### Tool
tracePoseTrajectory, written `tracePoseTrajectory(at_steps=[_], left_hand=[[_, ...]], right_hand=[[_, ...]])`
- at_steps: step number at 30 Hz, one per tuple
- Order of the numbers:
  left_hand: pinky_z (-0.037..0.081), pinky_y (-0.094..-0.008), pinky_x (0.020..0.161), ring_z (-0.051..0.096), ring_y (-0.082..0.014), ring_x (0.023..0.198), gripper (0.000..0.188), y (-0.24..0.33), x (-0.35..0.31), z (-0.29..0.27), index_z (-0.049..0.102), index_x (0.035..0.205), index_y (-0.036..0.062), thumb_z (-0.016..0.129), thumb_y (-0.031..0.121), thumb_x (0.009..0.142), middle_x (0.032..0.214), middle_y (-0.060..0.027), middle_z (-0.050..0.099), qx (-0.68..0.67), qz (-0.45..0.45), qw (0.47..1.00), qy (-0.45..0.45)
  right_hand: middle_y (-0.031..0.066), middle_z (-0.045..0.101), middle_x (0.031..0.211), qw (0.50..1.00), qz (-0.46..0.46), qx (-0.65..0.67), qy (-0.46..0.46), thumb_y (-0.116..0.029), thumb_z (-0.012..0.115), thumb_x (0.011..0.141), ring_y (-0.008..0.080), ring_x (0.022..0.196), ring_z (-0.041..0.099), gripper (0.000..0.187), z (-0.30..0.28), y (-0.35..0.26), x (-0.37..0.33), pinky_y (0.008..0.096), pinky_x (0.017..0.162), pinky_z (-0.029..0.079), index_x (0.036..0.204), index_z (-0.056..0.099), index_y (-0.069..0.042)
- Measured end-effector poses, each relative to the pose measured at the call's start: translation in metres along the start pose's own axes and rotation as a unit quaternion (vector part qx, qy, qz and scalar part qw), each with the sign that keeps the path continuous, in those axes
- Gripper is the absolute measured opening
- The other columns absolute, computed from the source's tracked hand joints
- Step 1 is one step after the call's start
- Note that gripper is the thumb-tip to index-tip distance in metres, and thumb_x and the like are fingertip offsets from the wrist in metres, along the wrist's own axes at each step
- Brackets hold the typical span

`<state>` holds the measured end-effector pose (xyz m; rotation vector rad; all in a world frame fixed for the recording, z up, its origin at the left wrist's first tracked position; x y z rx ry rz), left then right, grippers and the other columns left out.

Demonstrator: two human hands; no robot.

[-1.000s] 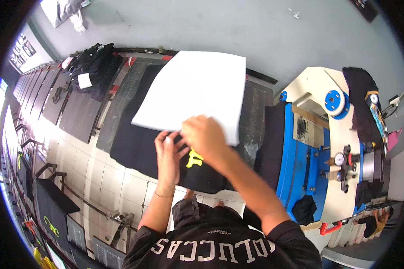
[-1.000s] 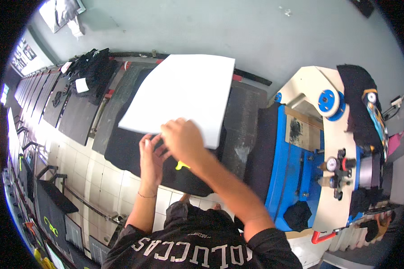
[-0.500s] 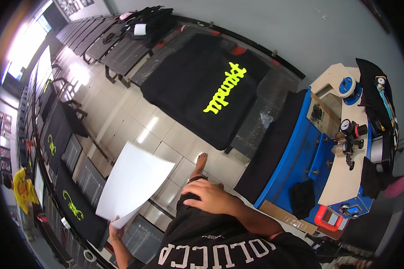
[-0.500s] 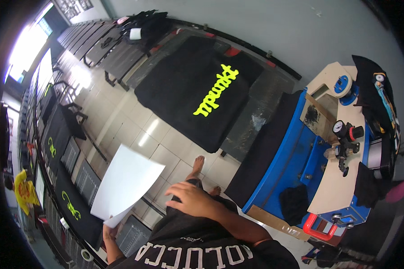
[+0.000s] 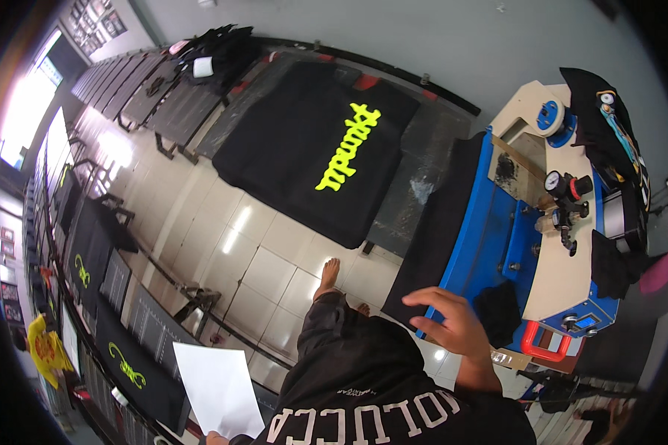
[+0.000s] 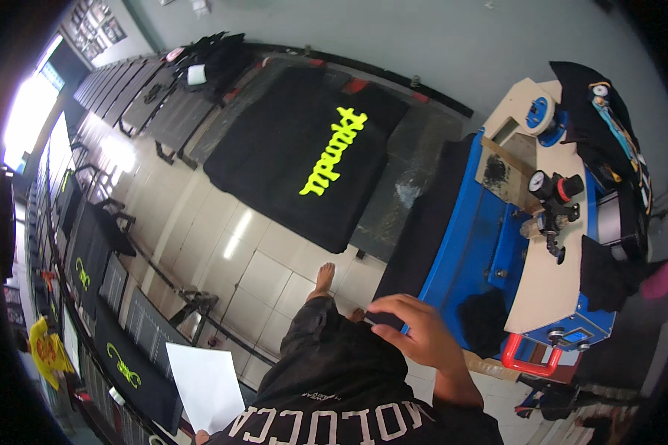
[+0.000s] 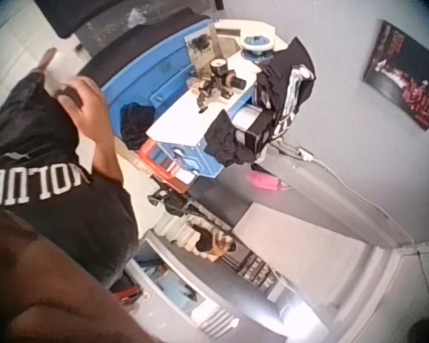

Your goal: The person prepares and screen prints designs onto black t-shirt panels by smoothing the fabric, applying a paper stencil, and operating a heat press machine.

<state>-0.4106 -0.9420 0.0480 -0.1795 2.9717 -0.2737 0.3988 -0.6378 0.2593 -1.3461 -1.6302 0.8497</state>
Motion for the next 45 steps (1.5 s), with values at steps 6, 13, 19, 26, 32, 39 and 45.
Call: tracePoseTrajectory(at_steps=[6, 13, 19, 26, 32, 39, 45], left_hand=[[0.056, -0.0502, 0.072, 0.069, -0.0386, 0.085, 0.042, 0.285, -0.151, -0.112, 0.064, 0.118, 0.0057, 0.063, 0.019, 0.078, 0.109, -0.0176, 0.068, -0.139, 0.322, 0.878, 0.325], [0.046, -0.0444, 0.090, 0.058, -0.0361, 0.102, 0.022, 0.610, -0.698, -0.051, 0.067, 0.099, 0.0028, 0.061, 0.002, 0.078, 0.102, -0.0163, 0.064, -0.272, 0.863, 0.426, -0.008], [0.043, -0.0449, 0.087, 0.052, -0.0326, 0.104, 0.043, 0.610, -1.011, 0.008, 0.055, 0.105, 0.0034, 0.073, 0.027, 0.074, 0.108, -0.0143, 0.054, -0.140, 0.956, 0.256, 0.015], [0.039, -0.0385, 0.090, 0.050, -0.0256, 0.107, 0.022, 0.646, -1.078, 0.058, 0.055, 0.107, 0.0104, 0.059, 0.019, 0.087, 0.109, -0.0091, 0.054, -0.026, 0.949, 0.270, 0.162], [0.051, -0.0379, 0.080, 0.067, -0.0265, 0.096, 0.020, 0.708, -1.122, 0.065, 0.069, 0.102, 0.0092, 0.057, 0.019, 0.090, 0.103, -0.0085, 0.070, 0.076, 0.922, 0.358, 0.128], [0.056, -0.0454, 0.071, 0.070, -0.0346, 0.082, 0.027, 0.711, -1.128, 0.044, 0.068, 0.093, 0.0043, 0.051, 0.025, 0.093, 0.090, -0.0155, 0.070, -0.105, 0.939, 0.323, -0.053], [0.021, -0.0513, 0.116, 0.026, -0.0399, 0.142, 0.062, 0.706, -1.122, 0.073, 0.043, 0.143, 0.0084, 0.043, 0.050, 0.098, 0.151, -0.0189, 0.034, -0.096, 0.963, 0.251, -0.005]], right_hand=[[0.0103, 0.066, 0.075, 0.939, -0.193, 0.021, 0.285, -0.032, 0.056, 0.092, 0.0231, 0.076, 0.066, 0.027, -0.114, -0.045, -0.099, 0.0357, 0.068, 0.050, 0.087, 0.061, -0.005], [0.0058, 0.056, 0.071, 0.595, 0.023, -0.250, 0.764, -0.026, 0.045, 0.100, 0.0136, 0.067, 0.053, 0.031, -0.167, -0.036, -0.258, 0.0323, 0.064, 0.045, 0.079, 0.053, -0.005], [0.0040, 0.058, 0.081, 0.465, 0.214, -0.255, 0.820, -0.021, 0.050, 0.100, 0.0107, 0.071, 0.050, 0.024, -0.161, 0.004, -0.295, 0.0229, 0.060, 0.041, 0.095, 0.060, 0.001], [0.0097, 0.063, 0.101, 0.391, 0.296, -0.292, 0.821, -0.029, 0.048, 0.102, 0.0140, 0.080, 0.055, 0.042, -0.156, 0.015, -0.345, 0.0257, 0.065, 0.043, 0.118, 0.060, 0.008], [0.0196, 0.059, 0.123, 0.360, 0.328, -0.348, 0.801, -0.030, 0.045, 0.103, 0.0231, 0.101, 0.059, 0.050, -0.155, 0.005, -0.334, 0.0340, 0.082, 0.049, 0.128, 0.053, 0.012], [0.0196, 0.063, 0.113, 0.403, 0.355, -0.332, 0.776, -0.034, 0.043, 0.101, 0.0255, 0.094, 0.061, 0.050, -0.162, 0.009, -0.328, 0.0375, 0.081, 0.050, 0.121, 0.057, 0.010], [0.0162, 0.065, 0.114, 0.440, 0.340, -0.282, 0.782, -0.029, 0.041, 0.100, 0.0239, 0.098, 0.063, 0.047, -0.161, 0.011, -0.318, 0.0370, 0.085, 0.049, 0.126, 0.057, 0.006]])
Point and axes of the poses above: each hand's wrist, its own x-axis towards the middle knuckle, its own z-axis out of the palm, y = z × x, the point moved 10 cm from there along x, towards the middle knuckle
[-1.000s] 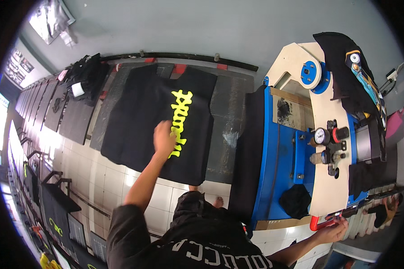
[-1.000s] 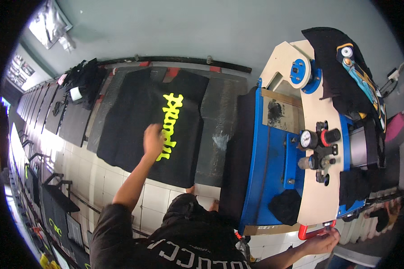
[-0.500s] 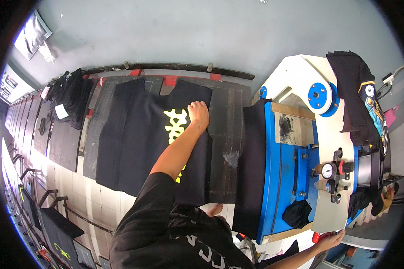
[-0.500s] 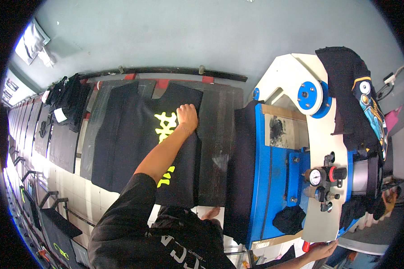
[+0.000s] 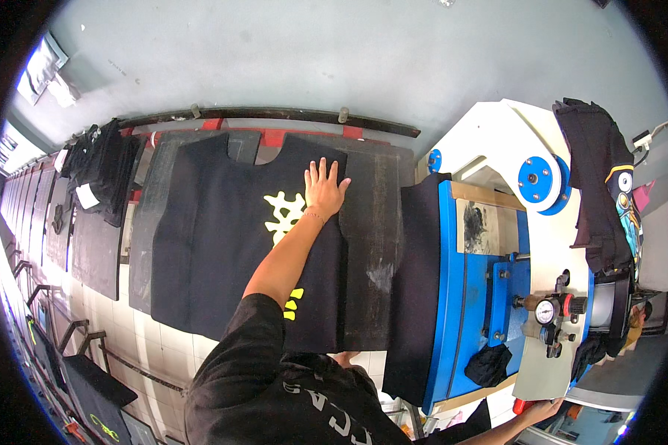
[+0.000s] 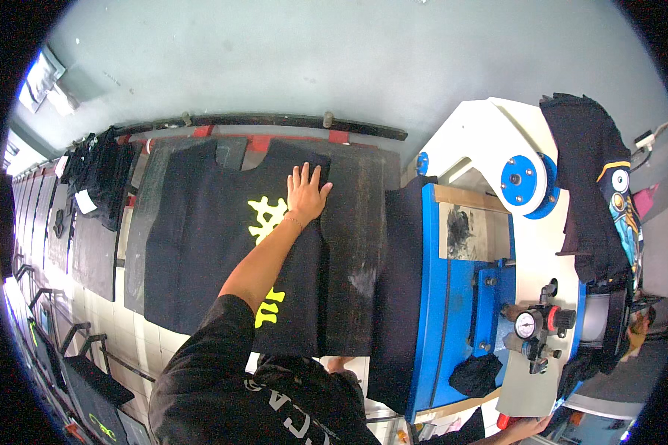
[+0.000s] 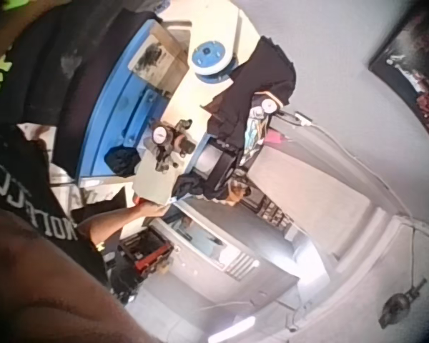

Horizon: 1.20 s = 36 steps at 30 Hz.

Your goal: The person prepares and screen prints designs onto black t-shirt panels by smoothing the fabric, applying a paper stencil, and operating a heat press machine.

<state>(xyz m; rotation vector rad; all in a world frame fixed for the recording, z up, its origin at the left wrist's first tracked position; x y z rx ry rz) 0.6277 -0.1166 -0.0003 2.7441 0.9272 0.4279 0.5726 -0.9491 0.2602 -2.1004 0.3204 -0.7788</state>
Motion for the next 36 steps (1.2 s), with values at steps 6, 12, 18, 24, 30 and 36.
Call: tracePoseTrajectory(at_steps=[6, 12, 18, 24, 30, 36], left_hand=[[0.014, -0.0516, 0.118, 0.019, -0.0366, 0.146, 0.072, 0.001, 0.036, 0.028, 0.032, 0.149, 0.0033, 0.032, 0.056, 0.099, 0.157, -0.0166, 0.027, 0.026, 0.039, 0.999, -0.012], [0.020, -0.0492, 0.117, 0.026, -0.0377, 0.143, 0.072, 0.036, -0.019, 0.027, 0.033, 0.146, -0.0034, 0.034, 0.052, 0.100, 0.153, -0.0204, 0.032, 0.025, 0.116, 0.993, 0.006], [0.021, -0.0509, 0.117, 0.026, -0.0416, 0.143, 0.072, 0.082, -0.240, -0.045, 0.029, 0.145, -0.0092, 0.044, 0.045, 0.098, 0.151, -0.0288, 0.029, -0.030, 0.090, 0.995, -0.016], [0.017, -0.0488, 0.118, 0.022, -0.0392, 0.145, 0.072, 0.127, -0.385, -0.050, 0.029, 0.147, -0.0051, 0.046, 0.044, 0.098, 0.154, -0.0251, 0.025, -0.033, 0.056, 0.993, -0.102], [0.013, -0.0493, 0.119, 0.016, -0.0389, 0.147, 0.072, 0.106, -0.428, -0.049, 0.027, 0.148, -0.0044, 0.046, 0.043, 0.098, 0.156, -0.0241, 0.022, 0.019, -0.081, 0.996, -0.021], [0.013, -0.0506, 0.119, 0.016, -0.0402, 0.146, 0.076, 0.122, -0.428, -0.043, 0.024, 0.149, -0.0053, 0.045, 0.047, 0.098, 0.157, -0.0251, 0.020, 0.031, -0.055, 0.998, -0.012]], right_hand=[[0.0159, 0.064, 0.115, 0.998, 0.039, 0.044, 0.029, -0.030, 0.043, 0.100, 0.0239, 0.099, 0.062, 0.047, 0.007, -0.013, -0.007, 0.0353, 0.083, 0.050, 0.126, 0.057, 0.006], [0.0155, 0.061, 0.114, 0.995, 0.044, 0.085, 0.007, -0.033, 0.044, 0.099, 0.0229, 0.097, 0.061, 0.049, 0.002, 0.012, 0.007, 0.0347, 0.084, 0.049, 0.125, 0.056, 0.007], [0.0111, 0.060, 0.103, 0.989, 0.008, 0.147, 0.022, -0.029, 0.046, 0.103, 0.0184, 0.086, 0.061, 0.038, 0.005, 0.018, 0.012, 0.0308, 0.072, 0.051, 0.118, 0.054, 0.004], [0.0022, 0.050, 0.074, 0.979, -0.076, 0.120, -0.143, -0.017, 0.047, 0.101, 0.0084, 0.063, 0.047, 0.024, 0.028, 0.012, 0.014, 0.0237, 0.051, 0.040, 0.089, 0.057, 0.001], [0.0064, 0.058, 0.076, 0.957, -0.191, 0.158, -0.151, -0.011, 0.047, 0.099, 0.0123, 0.067, 0.052, 0.025, 0.035, -0.015, 0.012, 0.0262, 0.060, 0.044, 0.084, 0.059, 0.004], [0.0067, 0.061, 0.071, 0.949, -0.208, 0.197, -0.134, -0.010, 0.047, 0.097, 0.0116, 0.056, 0.050, 0.024, 0.031, -0.009, 0.009, 0.0271, 0.052, 0.041, 0.084, 0.062, 0.003]])
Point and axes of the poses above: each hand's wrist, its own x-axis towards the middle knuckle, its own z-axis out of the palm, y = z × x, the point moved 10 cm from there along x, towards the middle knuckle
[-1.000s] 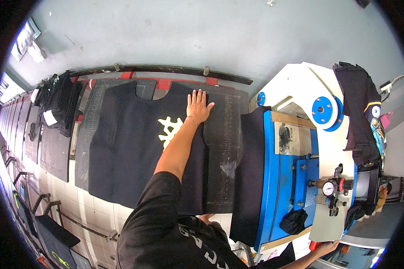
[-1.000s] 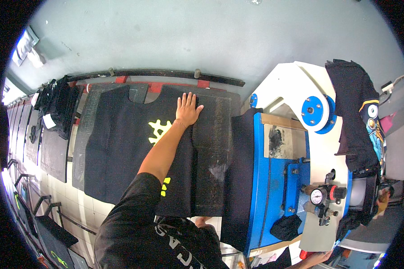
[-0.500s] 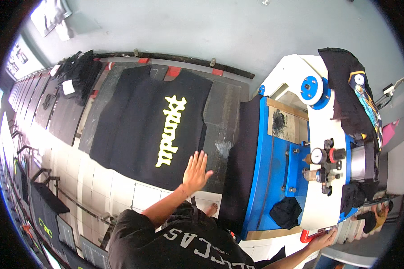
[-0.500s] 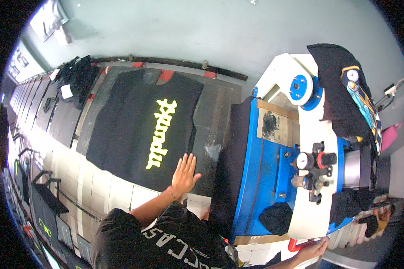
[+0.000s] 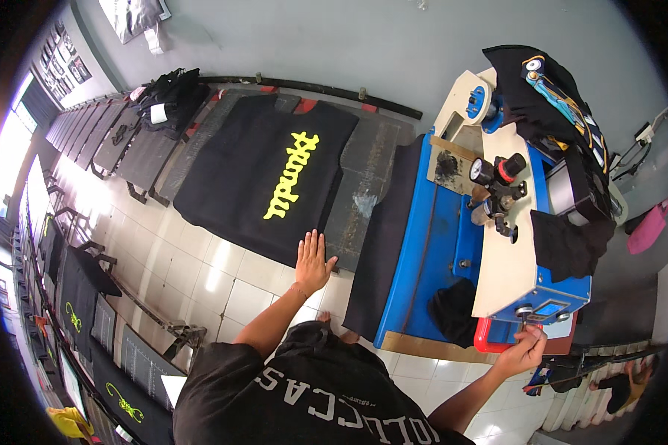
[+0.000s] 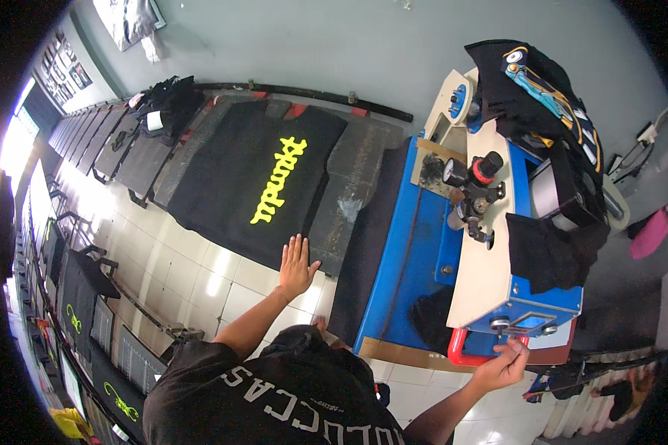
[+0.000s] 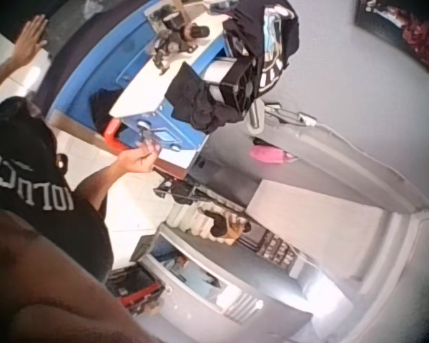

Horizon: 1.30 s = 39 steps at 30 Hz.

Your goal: The person prepares and screen prints designs onto black t-shirt panels by smoothing the fabric, applying a paper stencil, and operating a heat press machine.

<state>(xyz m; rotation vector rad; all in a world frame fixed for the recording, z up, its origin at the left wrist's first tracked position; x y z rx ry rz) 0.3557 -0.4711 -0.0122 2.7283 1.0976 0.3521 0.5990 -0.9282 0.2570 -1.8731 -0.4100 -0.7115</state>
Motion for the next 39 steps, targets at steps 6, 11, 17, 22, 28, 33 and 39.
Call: tracePoseTrajectory(at_steps=[6, 11, 17, 22, 28, 33, 39], left_hand=[[0.017, -0.0484, 0.118, 0.022, -0.0384, 0.145, 0.071, -0.016, 0.058, 0.001, 0.023, 0.149, -0.0050, 0.041, 0.044, 0.100, 0.154, -0.0242, 0.027, -0.042, 0.021, 0.999, 0.025], [0.033, -0.0447, 0.107, 0.041, -0.0346, 0.127, 0.052, -0.016, 0.125, -0.011, 0.042, 0.140, 0.0043, 0.052, 0.030, 0.095, 0.136, -0.0164, 0.047, -0.067, 0.032, 0.994, 0.081], [0.049, -0.0415, 0.087, 0.054, -0.0321, 0.100, 0.034, -0.040, 0.173, -0.016, 0.060, 0.118, 0.0116, 0.061, 0.010, 0.084, 0.107, -0.0116, 0.057, -0.013, 0.008, 0.995, 0.094], [0.054, -0.0438, 0.086, 0.057, -0.0358, 0.106, 0.025, -0.038, 0.189, -0.012, 0.059, 0.110, 0.0073, 0.059, 0.010, 0.085, 0.110, -0.0163, 0.057, -0.035, -0.001, 0.999, 0.005], [0.057, -0.0421, 0.080, 0.066, -0.0370, 0.097, 0.021, -0.034, 0.213, -0.004, 0.058, 0.111, 0.0043, 0.053, 0.009, 0.091, 0.106, -0.0195, 0.060, 0.035, -0.017, 0.996, -0.085], [0.059, -0.0380, 0.070, 0.069, -0.0321, 0.092, 0.019, -0.049, 0.234, 0.010, 0.057, 0.110, 0.0045, 0.052, 0.013, 0.094, 0.105, -0.0211, 0.062, 0.161, -0.014, 0.984, -0.070], [0.060, -0.0370, 0.067, 0.071, -0.0301, 0.090, 0.034, -0.023, 0.243, -0.005, 0.046, 0.129, 0.0059, 0.048, 0.012, 0.095, 0.094, -0.0191, 0.066, 0.149, -0.018, 0.987, -0.066]], right_hand=[[-0.0009, 0.051, 0.061, 0.999, 0.043, -0.014, -0.008, -0.015, 0.048, 0.099, 0.0043, 0.050, 0.039, 0.027, 0.006, -0.010, 0.000, 0.0231, 0.047, 0.030, 0.080, 0.061, -0.001], [-0.0015, 0.050, 0.061, 0.999, 0.033, -0.026, 0.011, -0.015, 0.048, 0.100, 0.0039, 0.047, 0.037, 0.027, -0.001, -0.005, 0.000, 0.0235, 0.043, 0.026, 0.080, 0.060, -0.001], [-0.0014, 0.050, 0.057, 0.999, 0.027, -0.019, 0.000, -0.019, 0.050, 0.099, 0.0044, 0.045, 0.037, 0.029, 0.003, -0.011, 0.001, 0.0229, 0.042, 0.026, 0.079, 0.061, -0.001], [-0.0020, 0.048, 0.055, 1.000, 0.011, -0.009, 0.028, -0.018, 0.050, 0.100, 0.0037, 0.045, 0.036, 0.029, 0.001, -0.013, 0.001, 0.0223, 0.042, 0.025, 0.079, 0.062, -0.001], [-0.0010, 0.050, 0.058, 0.999, 0.021, -0.008, 0.024, -0.017, 0.049, 0.100, 0.0033, 0.045, 0.037, 0.028, -0.001, -0.009, 0.002, 0.0220, 0.042, 0.025, 0.079, 0.061, -0.001], [-0.0008, 0.051, 0.060, 0.999, 0.032, 0.013, 0.016, -0.017, 0.048, 0.101, 0.0034, 0.046, 0.036, 0.030, 0.003, -0.003, 0.002, 0.0223, 0.043, 0.025, 0.078, 0.060, -0.001], [-0.0012, 0.050, 0.060, 0.999, 0.033, -0.009, 0.017, -0.017, 0.048, 0.101, 0.0036, 0.047, 0.035, 0.030, -0.002, -0.007, 0.001, 0.0224, 0.044, 0.025, 0.078, 0.059, -0.001]])
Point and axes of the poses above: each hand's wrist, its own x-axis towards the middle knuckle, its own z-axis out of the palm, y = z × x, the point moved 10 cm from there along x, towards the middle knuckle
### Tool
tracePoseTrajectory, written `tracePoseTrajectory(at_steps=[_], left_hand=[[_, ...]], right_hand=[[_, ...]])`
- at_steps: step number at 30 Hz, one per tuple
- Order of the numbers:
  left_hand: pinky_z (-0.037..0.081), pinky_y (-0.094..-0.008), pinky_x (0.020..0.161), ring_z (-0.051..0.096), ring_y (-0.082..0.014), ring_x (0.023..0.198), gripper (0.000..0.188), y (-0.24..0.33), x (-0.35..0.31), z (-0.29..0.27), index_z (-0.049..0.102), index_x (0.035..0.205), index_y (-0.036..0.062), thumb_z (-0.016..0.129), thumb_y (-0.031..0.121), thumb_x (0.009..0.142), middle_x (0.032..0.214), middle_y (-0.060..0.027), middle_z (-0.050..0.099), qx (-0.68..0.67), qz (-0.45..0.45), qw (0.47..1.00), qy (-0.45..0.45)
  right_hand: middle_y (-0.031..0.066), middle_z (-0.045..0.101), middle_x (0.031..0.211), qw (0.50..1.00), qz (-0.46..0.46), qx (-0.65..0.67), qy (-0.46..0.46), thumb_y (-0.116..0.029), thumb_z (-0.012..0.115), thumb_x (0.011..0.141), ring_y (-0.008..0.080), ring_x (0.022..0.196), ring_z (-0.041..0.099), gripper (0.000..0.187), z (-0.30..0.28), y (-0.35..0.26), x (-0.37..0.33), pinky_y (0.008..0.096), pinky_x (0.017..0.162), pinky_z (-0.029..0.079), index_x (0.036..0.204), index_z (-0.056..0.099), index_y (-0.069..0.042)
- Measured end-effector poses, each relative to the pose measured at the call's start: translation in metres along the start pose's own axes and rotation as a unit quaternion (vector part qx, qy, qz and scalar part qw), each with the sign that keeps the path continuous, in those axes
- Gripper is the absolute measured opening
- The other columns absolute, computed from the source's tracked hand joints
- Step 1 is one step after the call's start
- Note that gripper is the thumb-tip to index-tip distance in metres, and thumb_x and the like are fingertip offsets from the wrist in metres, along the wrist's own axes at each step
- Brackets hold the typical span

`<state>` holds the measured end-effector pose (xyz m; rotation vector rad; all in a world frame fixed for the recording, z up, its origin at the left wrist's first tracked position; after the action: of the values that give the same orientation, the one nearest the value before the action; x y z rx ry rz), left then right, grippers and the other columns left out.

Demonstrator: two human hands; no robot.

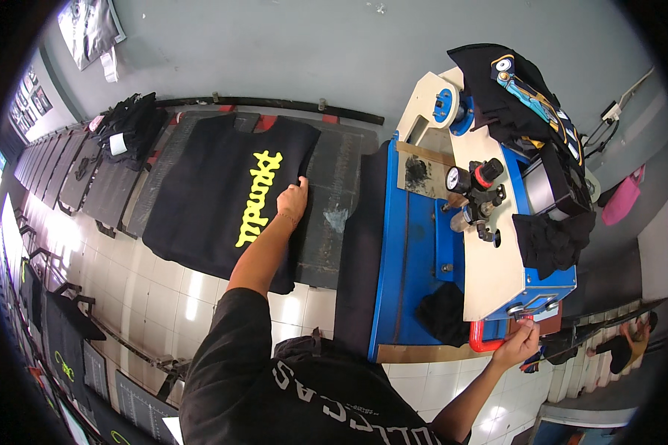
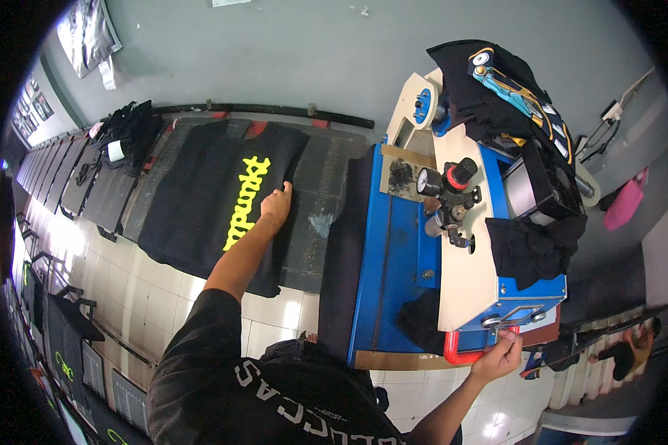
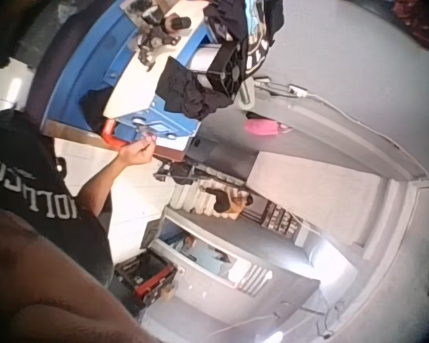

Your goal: The person prepares and screen prints designs onto black t-shirt panels by smoothing the fabric, applying a paper stencil, and operating a heat press machine.

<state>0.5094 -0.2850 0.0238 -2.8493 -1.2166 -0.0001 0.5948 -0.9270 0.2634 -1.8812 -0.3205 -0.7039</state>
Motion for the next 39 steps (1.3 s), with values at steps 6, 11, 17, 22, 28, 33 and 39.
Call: tracePoseTrajectory(at_steps=[6, 11, 17, 22, 28, 33, 39], left_hand=[[0.052, -0.0451, 0.087, 0.063, -0.0382, 0.102, 0.056, -0.029, -0.013, 0.013, 0.039, 0.136, 0.0013, 0.058, 0.005, 0.084, 0.108, -0.0231, 0.061, -0.227, -0.048, 0.969, 0.089], [0.047, -0.0431, 0.093, 0.056, -0.0387, 0.106, 0.059, -0.026, -0.043, 0.018, 0.043, 0.131, -0.0003, 0.064, 0.001, 0.076, 0.114, -0.0220, 0.055, -0.185, -0.068, 0.974, 0.115], [0.048, -0.0407, 0.087, 0.054, -0.0364, 0.100, 0.050, -0.009, -0.131, 0.009, 0.047, 0.124, -0.0015, 0.063, -0.004, 0.076, 0.109, -0.0192, 0.053, -0.136, -0.056, 0.984, 0.098], [0.047, -0.0396, 0.087, 0.053, -0.0364, 0.098, 0.062, -0.007, -0.190, 0.003, 0.044, 0.133, -0.0005, 0.062, -0.006, 0.075, 0.110, -0.0198, 0.051, -0.161, -0.064, 0.984, 0.048], [0.048, -0.0399, 0.087, 0.052, -0.0368, 0.100, 0.073, -0.004, -0.207, 0.004, 0.038, 0.142, 0.0014, 0.062, -0.008, 0.074, 0.113, -0.0191, 0.050, -0.158, -0.040, 0.987, 0.017], [0.046, -0.0406, 0.089, 0.052, -0.0330, 0.100, 0.063, -0.018, -0.135, 0.004, 0.045, 0.137, 0.0012, 0.061, -0.001, 0.076, 0.109, -0.0167, 0.053, -0.181, -0.026, 0.974, 0.135], [0.038, -0.0447, 0.105, 0.046, -0.0331, 0.126, 0.048, -0.012, -0.056, 0.005, 0.052, 0.133, 0.0015, 0.055, 0.011, 0.086, 0.130, -0.0148, 0.053, -0.165, 0.045, 0.964, 0.203]], right_hand=[[-0.0007, 0.050, 0.061, 1.000, -0.008, 0.014, 0.001, -0.017, 0.047, 0.100, 0.0037, 0.047, 0.034, 0.029, 0.002, 0.004, 0.000, 0.0221, 0.044, 0.025, 0.078, 0.059, -0.001], [-0.0007, 0.050, 0.061, 1.000, 0.003, 0.025, -0.010, -0.017, 0.047, 0.100, 0.0037, 0.046, 0.035, 0.030, 0.004, 0.008, -0.001, 0.0215, 0.044, 0.026, 0.078, 0.059, -0.001], [-0.0008, 0.050, 0.060, 1.000, 0.008, 0.022, 0.008, -0.015, 0.048, 0.099, 0.0039, 0.046, 0.035, 0.028, -0.001, 0.008, -0.002, 0.0212, 0.045, 0.026, 0.078, 0.060, -0.001], [-0.0008, 0.050, 0.063, 1.000, 0.000, 0.014, 0.018, -0.012, 0.048, 0.098, 0.0039, 0.049, 0.036, 0.025, -0.002, 0.006, -0.001, 0.0209, 0.047, 0.027, 0.078, 0.059, -0.001], [-0.0012, 0.049, 0.064, 0.999, 0.011, 0.035, 0.019, -0.011, 0.048, 0.098, 0.0036, 0.049, 0.036, 0.025, -0.003, 0.013, -0.002, 0.0211, 0.047, 0.027, 0.078, 0.059, -0.001], [-0.0013, 0.048, 0.063, 1.000, 0.008, 0.027, 0.006, -0.013, 0.048, 0.099, 0.0036, 0.048, 0.036, 0.026, -0.003, 0.016, -0.002, 0.0214, 0.046, 0.027, 0.078, 0.060, -0.001], [-0.0025, 0.044, 0.059, 0.999, 0.009, 0.027, 0.022, -0.014, 0.047, 0.100, 0.0028, 0.047, 0.034, 0.028, -0.003, 0.011, -0.002, 0.0211, 0.046, 0.024, 0.078, 0.058, -0.002]])
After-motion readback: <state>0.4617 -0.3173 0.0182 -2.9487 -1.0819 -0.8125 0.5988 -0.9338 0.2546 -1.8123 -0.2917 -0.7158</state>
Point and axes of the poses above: each hand's wrist, its own x-axis towards the middle knuckle, its own z-axis out of the palm, y = z × x, the point moved 10 cm from there along x, towards the middle knuckle
